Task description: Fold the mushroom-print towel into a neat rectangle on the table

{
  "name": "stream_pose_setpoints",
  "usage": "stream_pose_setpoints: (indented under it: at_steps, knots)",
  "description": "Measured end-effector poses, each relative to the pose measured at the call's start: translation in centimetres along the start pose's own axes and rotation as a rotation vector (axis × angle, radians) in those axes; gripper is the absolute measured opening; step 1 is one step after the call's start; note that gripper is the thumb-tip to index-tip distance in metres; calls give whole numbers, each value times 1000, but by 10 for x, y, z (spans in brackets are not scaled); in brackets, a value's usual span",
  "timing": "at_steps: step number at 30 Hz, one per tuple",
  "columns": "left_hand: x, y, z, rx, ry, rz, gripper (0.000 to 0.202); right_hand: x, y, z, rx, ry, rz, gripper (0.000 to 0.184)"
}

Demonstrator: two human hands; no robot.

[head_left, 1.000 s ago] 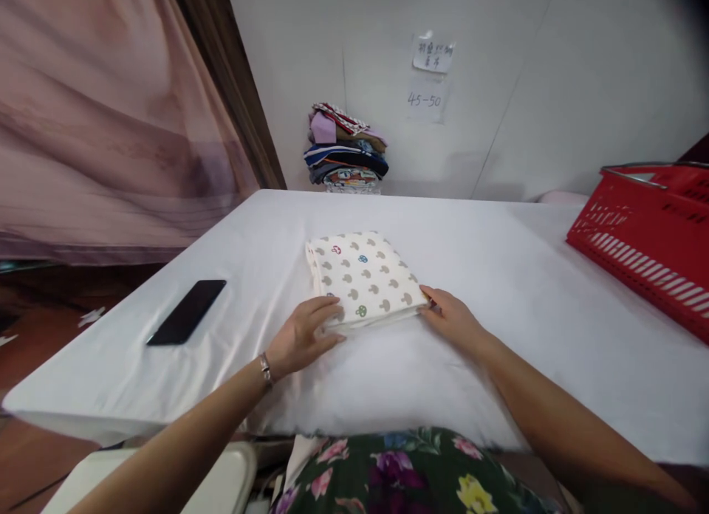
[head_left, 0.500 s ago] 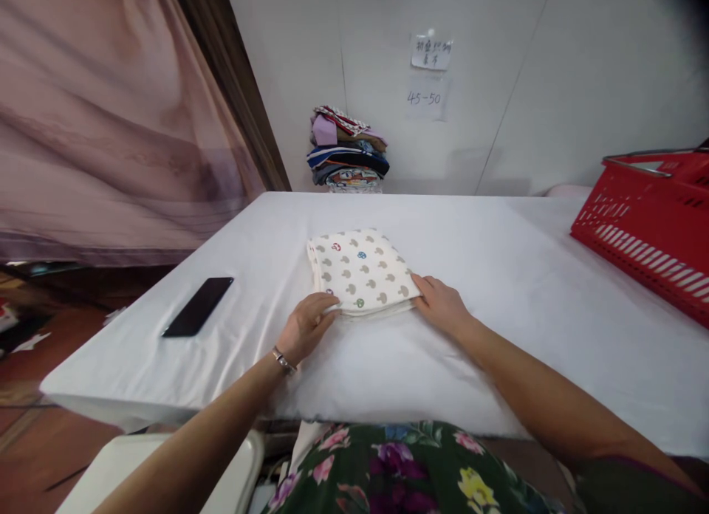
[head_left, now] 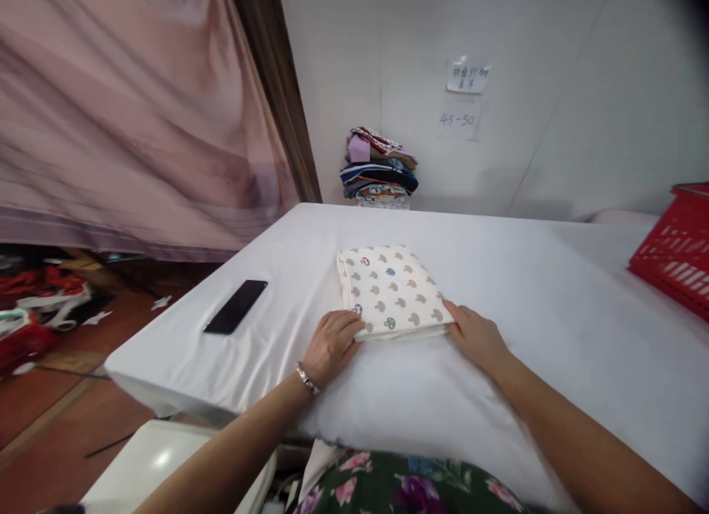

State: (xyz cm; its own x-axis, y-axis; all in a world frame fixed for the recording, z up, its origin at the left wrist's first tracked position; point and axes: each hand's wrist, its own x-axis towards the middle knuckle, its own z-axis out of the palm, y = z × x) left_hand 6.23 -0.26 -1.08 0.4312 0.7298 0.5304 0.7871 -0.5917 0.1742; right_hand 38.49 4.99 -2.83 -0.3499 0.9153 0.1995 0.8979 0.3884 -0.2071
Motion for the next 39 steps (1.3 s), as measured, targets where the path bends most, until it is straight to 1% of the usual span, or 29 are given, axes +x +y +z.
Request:
stream_pose_setpoints:
  at_steps: [3,5,8,10,12,14,16,19,22,24,26,28,30,34,36,39]
  knots:
    - [-3,0,1,-12,3,1,28,-1,-1,-5,17,-6,-2,48]
    - [-3,2,0,-32,5,-4,27,-1,-6,-12,39,20,-39,52]
    - [-2,3,-4,-89,4,-25,28,3,-19,-23,112,56,-153,62]
    - [-1,4,-6,-138,9,-52,30,7,-30,-25,146,28,-247,64]
    - [1,5,-8,-192,23,-104,27,12,-39,-21,135,-30,-329,64]
    - [4,4,-11,-249,32,-184,21,16,-43,-12,100,-75,-379,64]
    - [9,1,-13,-300,45,-286,19,18,-42,-2,69,-81,-391,62]
    - [21,-13,-15,-336,84,-493,19,18,-39,5,59,-75,-386,62]
    - [38,-37,-10,-362,103,-738,18,18,-39,-1,73,-121,-371,62]
    - [50,-55,-3,-401,77,-880,21,22,-44,-9,87,-152,-353,61]
    - [61,-68,5,-432,46,-966,28,28,-54,-17,114,-170,-346,59]
    - [69,-76,13,-432,14,-1005,36,37,-66,-22,153,-183,-354,58]
    - [74,-79,19,-404,-15,-1015,41,48,-80,-23,183,-213,-376,57]
    - [77,-78,25,-367,-44,-999,40,74,-106,-16,190,-276,-401,58]
    - [76,-77,25,-375,-27,-999,37,86,-115,-9,182,-298,-400,59]
    - [74,-78,25,-336,69,-1012,32,98,-120,2,163,-301,-394,62]
